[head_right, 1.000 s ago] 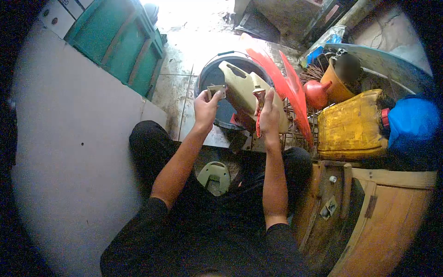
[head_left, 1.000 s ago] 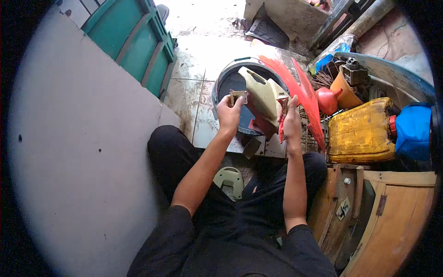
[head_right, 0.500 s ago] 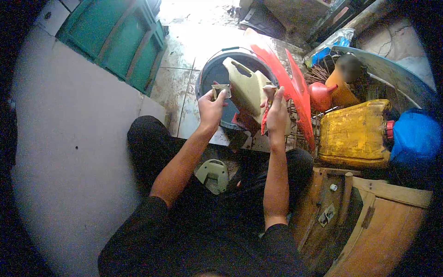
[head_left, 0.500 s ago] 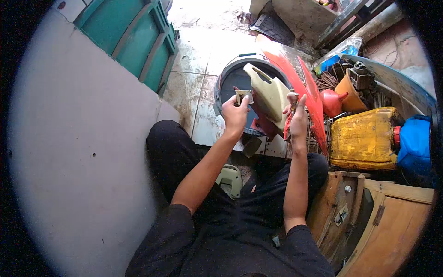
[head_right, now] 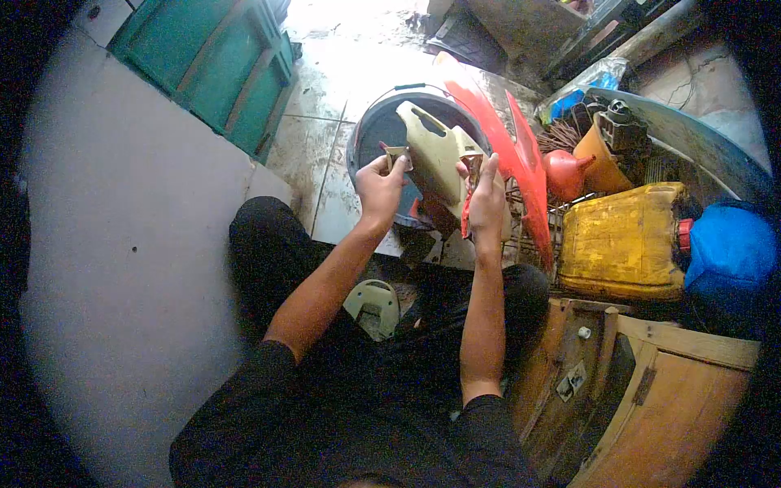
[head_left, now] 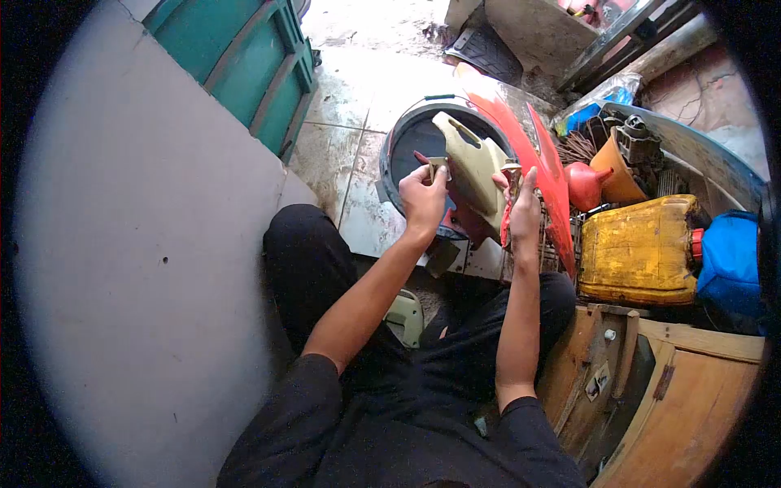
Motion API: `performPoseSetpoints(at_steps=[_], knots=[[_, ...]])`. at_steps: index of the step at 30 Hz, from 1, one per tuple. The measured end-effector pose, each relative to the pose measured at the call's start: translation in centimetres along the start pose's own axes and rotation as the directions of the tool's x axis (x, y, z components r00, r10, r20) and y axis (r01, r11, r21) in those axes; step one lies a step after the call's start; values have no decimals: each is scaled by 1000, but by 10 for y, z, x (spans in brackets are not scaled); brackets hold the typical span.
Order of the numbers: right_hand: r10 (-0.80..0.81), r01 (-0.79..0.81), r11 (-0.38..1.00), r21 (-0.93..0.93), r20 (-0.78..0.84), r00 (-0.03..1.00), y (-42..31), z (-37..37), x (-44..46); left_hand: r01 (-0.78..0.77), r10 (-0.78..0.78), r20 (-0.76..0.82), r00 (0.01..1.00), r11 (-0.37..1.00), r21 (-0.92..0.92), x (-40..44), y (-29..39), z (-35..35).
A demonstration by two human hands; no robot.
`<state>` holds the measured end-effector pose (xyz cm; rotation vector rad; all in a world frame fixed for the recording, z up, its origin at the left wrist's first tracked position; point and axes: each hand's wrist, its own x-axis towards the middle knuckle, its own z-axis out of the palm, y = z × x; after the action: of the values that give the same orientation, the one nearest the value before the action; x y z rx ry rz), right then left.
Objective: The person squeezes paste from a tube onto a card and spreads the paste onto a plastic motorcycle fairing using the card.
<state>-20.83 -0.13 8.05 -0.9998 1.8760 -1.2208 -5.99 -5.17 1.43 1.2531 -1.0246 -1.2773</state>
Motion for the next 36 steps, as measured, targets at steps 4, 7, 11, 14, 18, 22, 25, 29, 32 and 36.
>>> performPoseSetpoints(at_steps=[4,7,11,14,18,22,25,29,32,36], knots=[[8,-8,1000,-6,7,1000,-1,-2,-1,-39,37,-42,998,998,-40,-6,4,10],[-15,15,1000,11,15,1000,4,-2,1,30,-32,-70,997,999,-33,-7,1,16],[-25,25,1000,7,12,1000,13,-2,5,-155,177,-133,975,976,156,-10,-2,23],[-28,27,999,25,7,1000,18,-1,9,-190,224,-149,963,959,212,-11,1,26],[-28,28,999,26,6,1000,12,-1,8,-133,159,-94,983,962,239,-13,7,24],[-49,49,996,79,5,999,14,0,8,-221,223,38,974,905,365,-22,18,14],[-65,64,997,35,35,997,16,-2,10,-218,119,266,957,897,384,-24,34,1],[-94,94,995,28,0,996,25,-1,16,-113,2,290,957,924,366,-15,52,-18],[-104,104,994,20,-6,995,23,-2,13,-79,-17,327,945,957,278,8,30,-33],[-101,103,993,50,-41,994,22,2,12,-65,-54,372,927,953,297,28,4,-42]])
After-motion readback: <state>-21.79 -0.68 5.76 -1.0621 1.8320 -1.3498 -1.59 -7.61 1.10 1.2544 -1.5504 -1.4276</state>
